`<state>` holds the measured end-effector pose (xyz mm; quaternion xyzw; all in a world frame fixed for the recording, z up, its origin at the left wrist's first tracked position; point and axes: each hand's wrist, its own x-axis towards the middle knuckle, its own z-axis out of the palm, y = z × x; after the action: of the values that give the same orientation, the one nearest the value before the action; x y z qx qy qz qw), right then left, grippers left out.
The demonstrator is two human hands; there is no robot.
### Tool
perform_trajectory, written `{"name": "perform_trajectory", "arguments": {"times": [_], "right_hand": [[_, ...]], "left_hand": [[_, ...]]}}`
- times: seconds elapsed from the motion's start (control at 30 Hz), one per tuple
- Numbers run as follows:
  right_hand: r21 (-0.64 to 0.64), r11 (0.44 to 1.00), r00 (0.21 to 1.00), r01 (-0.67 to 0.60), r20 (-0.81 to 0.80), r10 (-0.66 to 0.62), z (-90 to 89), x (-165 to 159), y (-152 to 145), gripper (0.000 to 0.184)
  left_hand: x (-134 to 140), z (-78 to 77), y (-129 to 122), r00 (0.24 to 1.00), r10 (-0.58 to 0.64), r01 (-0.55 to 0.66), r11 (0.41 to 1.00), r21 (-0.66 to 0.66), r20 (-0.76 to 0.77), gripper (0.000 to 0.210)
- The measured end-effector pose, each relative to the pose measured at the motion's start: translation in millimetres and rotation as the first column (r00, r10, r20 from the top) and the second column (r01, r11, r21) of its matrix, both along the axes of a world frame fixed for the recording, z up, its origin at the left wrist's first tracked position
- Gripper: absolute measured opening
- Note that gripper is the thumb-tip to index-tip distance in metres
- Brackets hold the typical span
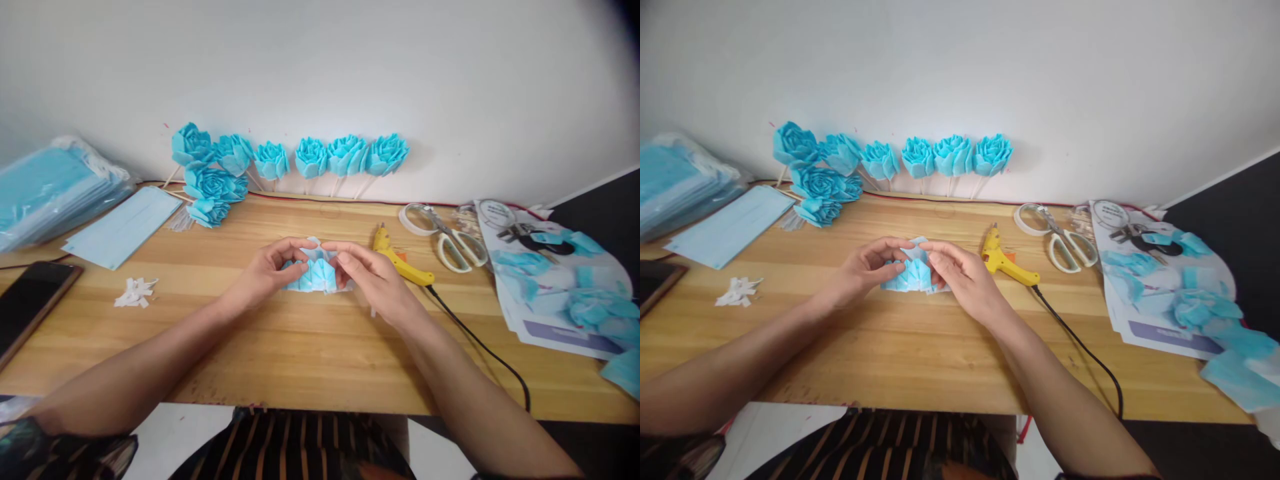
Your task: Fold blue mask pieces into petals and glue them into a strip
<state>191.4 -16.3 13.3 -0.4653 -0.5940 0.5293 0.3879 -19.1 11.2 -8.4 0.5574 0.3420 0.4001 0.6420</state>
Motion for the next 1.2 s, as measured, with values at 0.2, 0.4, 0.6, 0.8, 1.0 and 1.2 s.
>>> {"name": "perform_trajectory", "arguments": {"times": [0.2,0.4,0.6,0.8,1.0,1.2], "right_hand": [[0.006,1.0,1.0,0.025,0.005,-0.025,-5.0,-2.2,-0.5,0.039],[0.023,1.0,0.998,0.004,0.063,-0.006,-2.6,-4.1,-1.9,0.036],[0.003,1.0,0.998,-0.028,0.048,0.028,-2.9,-8.4,-3.5,0.04],[0.013,0.998,0.998,-0.058,0.036,0.058,-5.3,-6.8,-2.5,0.039],[-0.025,0.998,0.997,-0.056,0.043,0.057,-1.6,-5.8,-3.1,0.047],[-0.059,0.992,0.981,0.107,-0.155,-0.115,-0.2,-7.1,-2.3,0.046]], "left_hand": [[2.4,4.0,-5.4,0.997,0.038,-0.029,0.991,0.129,-0.067,0.028],[3.6,3.9,-7.6,0.994,0.057,-0.038,0.98,0.198,-0.091,0.026],[3.7,5.4,-7.3,0.993,0.079,-0.06,0.977,0.204,-0.088,0.028],[3.5,3.0,-4.1,0.992,0.073,-0.044,0.961,0.274,-0.099,0.027],[3.4,3.5,-6.3,0.999,0.032,-0.037,0.982,0.184,0.028,0.05],[5.0,-2.0,-7.1,0.959,0.009,0.033,0.989,-0.145,0.283,0.061]]}}
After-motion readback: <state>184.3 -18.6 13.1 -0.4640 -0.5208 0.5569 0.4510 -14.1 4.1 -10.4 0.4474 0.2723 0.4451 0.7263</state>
